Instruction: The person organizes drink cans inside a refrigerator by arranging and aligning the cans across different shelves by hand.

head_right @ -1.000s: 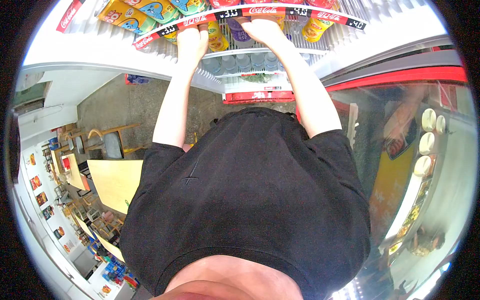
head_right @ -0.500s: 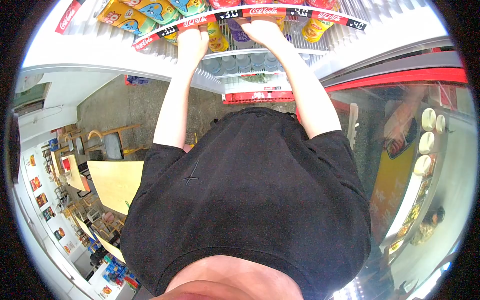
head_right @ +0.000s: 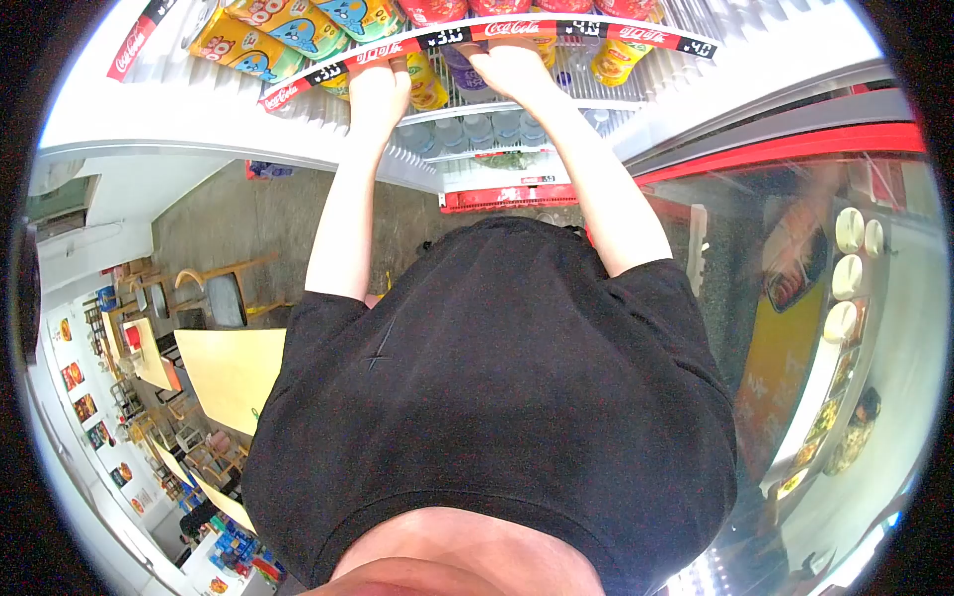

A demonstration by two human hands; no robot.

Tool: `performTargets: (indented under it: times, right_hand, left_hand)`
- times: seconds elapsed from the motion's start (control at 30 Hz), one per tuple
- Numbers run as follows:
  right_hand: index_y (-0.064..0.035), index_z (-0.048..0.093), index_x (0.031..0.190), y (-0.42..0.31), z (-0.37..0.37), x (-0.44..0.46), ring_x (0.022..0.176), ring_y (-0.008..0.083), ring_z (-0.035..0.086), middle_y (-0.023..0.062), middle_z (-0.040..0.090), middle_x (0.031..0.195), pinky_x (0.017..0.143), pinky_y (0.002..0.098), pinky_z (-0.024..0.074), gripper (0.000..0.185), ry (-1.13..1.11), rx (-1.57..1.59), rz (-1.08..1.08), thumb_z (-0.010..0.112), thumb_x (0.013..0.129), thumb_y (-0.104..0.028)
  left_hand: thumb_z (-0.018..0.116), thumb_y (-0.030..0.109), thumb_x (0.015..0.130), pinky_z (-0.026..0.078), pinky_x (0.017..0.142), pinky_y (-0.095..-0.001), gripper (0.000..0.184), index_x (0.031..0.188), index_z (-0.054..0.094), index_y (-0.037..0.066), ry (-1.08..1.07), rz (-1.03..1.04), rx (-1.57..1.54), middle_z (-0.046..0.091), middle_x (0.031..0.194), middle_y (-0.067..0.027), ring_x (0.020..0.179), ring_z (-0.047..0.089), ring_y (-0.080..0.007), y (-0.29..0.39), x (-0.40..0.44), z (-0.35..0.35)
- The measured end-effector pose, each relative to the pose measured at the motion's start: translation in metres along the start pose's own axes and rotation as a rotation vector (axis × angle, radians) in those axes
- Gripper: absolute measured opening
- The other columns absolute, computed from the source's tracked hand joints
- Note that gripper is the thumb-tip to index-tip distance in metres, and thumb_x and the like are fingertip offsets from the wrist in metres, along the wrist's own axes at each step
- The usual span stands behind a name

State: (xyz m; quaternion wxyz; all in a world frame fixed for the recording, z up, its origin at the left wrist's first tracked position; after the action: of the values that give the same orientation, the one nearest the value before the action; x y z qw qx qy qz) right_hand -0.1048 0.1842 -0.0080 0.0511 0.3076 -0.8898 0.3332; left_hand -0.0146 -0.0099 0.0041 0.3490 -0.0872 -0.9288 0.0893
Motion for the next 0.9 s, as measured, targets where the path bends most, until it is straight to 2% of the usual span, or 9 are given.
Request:
performTargets:
  times: [0.1, 0.23, 0.27, 0.37, 0.4, 0.53, 0.7, 0.8, 0.9]
  right_hand:
    - [0.0021, 0.07, 0.089, -0.007, -0.008, -0.006, 0.077, 0.0388, 0.07, 0.0216, 0.07, 0.078, 0.074, 0.0447, 0.0546, 0.054, 0.052, 0.011, 0.021, 0.062, 0.093, -0.052]
    - [0.0038, 0.069, 0.087, -0.015, -0.026, -0.025, 0.078, 0.0373, 0.07, 0.0235, 0.069, 0.077, 0.075, 0.0429, 0.0552, 0.05, 0.213, 0.11, 0.176, 0.073, 0.086, -0.046]
    - [0.0038, 0.069, 0.089, -0.01, -0.022, -0.03, 0.08, 0.0323, 0.071, 0.022, 0.07, 0.079, 0.077, 0.0386, 0.0555, 0.042, 0.403, 0.202, 0.072, 0.08, 0.082, -0.036]
    - [0.0013, 0.069, 0.095, 0.002, -0.02, -0.047, 0.08, 0.027, 0.072, 0.0164, 0.072, 0.085, 0.077, 0.0358, 0.0554, 0.03, 0.62, 0.378, 0.026, 0.081, 0.082, -0.023]
    - [-0.0001, 0.068, 0.101, -0.001, -0.025, -0.053, 0.082, 0.0228, 0.072, 0.0118, 0.073, 0.092, 0.078, 0.0343, 0.0552, 0.024, 0.597, 0.48, 0.083, 0.078, 0.082, -0.011]
    - [-0.0019, 0.066, 0.101, 0.038, -0.018, -0.057, 0.081, 0.0227, 0.072, 0.0112, 0.073, 0.09, 0.078, 0.0347, 0.0554, 0.018, 0.64, 0.375, 0.137, 0.073, 0.084, -0.006]
    - [-0.0009, 0.063, 0.103, 0.064, -0.018, -0.052, 0.083, 0.0285, 0.072, 0.013, 0.073, 0.088, 0.079, 0.0396, 0.0549, 0.018, 0.649, 0.293, 0.161, 0.069, 0.087, -0.009]
    - [-0.0002, 0.063, 0.108, 0.065, -0.019, -0.049, 0.087, 0.0294, 0.071, 0.0143, 0.073, 0.092, 0.082, 0.0402, 0.0538, 0.021, 0.622, 0.299, 0.223, 0.068, 0.09, -0.011]
    - [-0.0001, 0.062, 0.116, 0.069, -0.019, -0.043, 0.093, 0.0253, 0.068, 0.0145, 0.072, 0.099, 0.085, 0.0387, 0.0524, 0.025, 0.584, 0.318, 0.203, 0.066, 0.095, -0.012]
  left_hand:
    - [0.057, 0.013, 0.093, 0.054, 0.068, -0.0475, 0.019, 0.084, 0.065, -0.001, -0.148, -0.138, -0.194, 0.067, 0.073, -0.0206, 0.068, 0.067, -0.0383, 0.0, 0.001, -0.004]
    - [0.059, 0.014, 0.092, 0.054, 0.071, -0.0486, 0.017, 0.085, 0.066, 0.0, -0.047, -0.173, -0.224, 0.068, 0.077, -0.0212, 0.073, 0.068, -0.0393, -0.002, 0.001, 0.0]
    - [0.06, 0.014, 0.091, 0.054, 0.072, -0.0488, 0.017, 0.086, 0.066, 0.0, -0.017, -0.173, -0.228, 0.068, 0.078, -0.0216, 0.074, 0.068, -0.0395, -0.003, 0.001, 0.001]
    - [0.06, 0.014, 0.091, 0.054, 0.074, -0.0495, 0.015, 0.09, 0.067, 0.0, -0.055, -0.182, -0.225, 0.068, 0.083, -0.0227, 0.079, 0.067, -0.0404, -0.002, 0.0, 0.002]
    - [0.06, 0.014, 0.09, 0.053, 0.074, -0.0498, 0.015, 0.091, 0.067, 0.001, -0.09, -0.185, -0.221, 0.068, 0.084, -0.023, 0.08, 0.067, -0.0408, -0.001, -0.001, 0.003]
    - [0.062, 0.013, 0.082, 0.051, 0.059, -0.042, 0.012, 0.08, 0.07, 0.004, 0.088, -0.037, -0.039, 0.065, 0.068, -0.0105, 0.062, 0.066, -0.0256, 0.002, 0.002, 0.001]
    - [0.062, 0.012, 0.081, 0.052, 0.06, -0.0424, 0.011, 0.082, 0.069, 0.004, 0.123, -0.072, -0.056, 0.065, 0.068, -0.0103, 0.061, 0.066, -0.0257, 0.002, 0.005, 0.0]
    - [0.058, 0.012, 0.089, 0.05, 0.081, -0.052, 0.015, 0.094, 0.067, 0.0, -0.041, -0.233, -0.282, 0.068, 0.089, -0.0237, 0.085, 0.065, -0.0434, 0.0, 0.001, 0.003]
    - [0.058, 0.013, 0.09, 0.05, 0.081, -0.0522, 0.016, 0.094, 0.067, 0.0, -0.088, -0.201, -0.253, 0.068, 0.088, -0.0235, 0.085, 0.065, -0.0431, 0.0, 0.0, 0.0]
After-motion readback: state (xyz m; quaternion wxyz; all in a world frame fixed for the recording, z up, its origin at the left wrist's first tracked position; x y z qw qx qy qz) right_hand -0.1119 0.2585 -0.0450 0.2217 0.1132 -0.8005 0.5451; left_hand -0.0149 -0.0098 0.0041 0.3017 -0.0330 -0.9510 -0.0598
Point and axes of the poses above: each hand's wrist, its own x-axis towards the middle knuckle, its own z-axis out of the palm, y = z × x, the point moved 2 cm from there along x, towards the middle knuckle
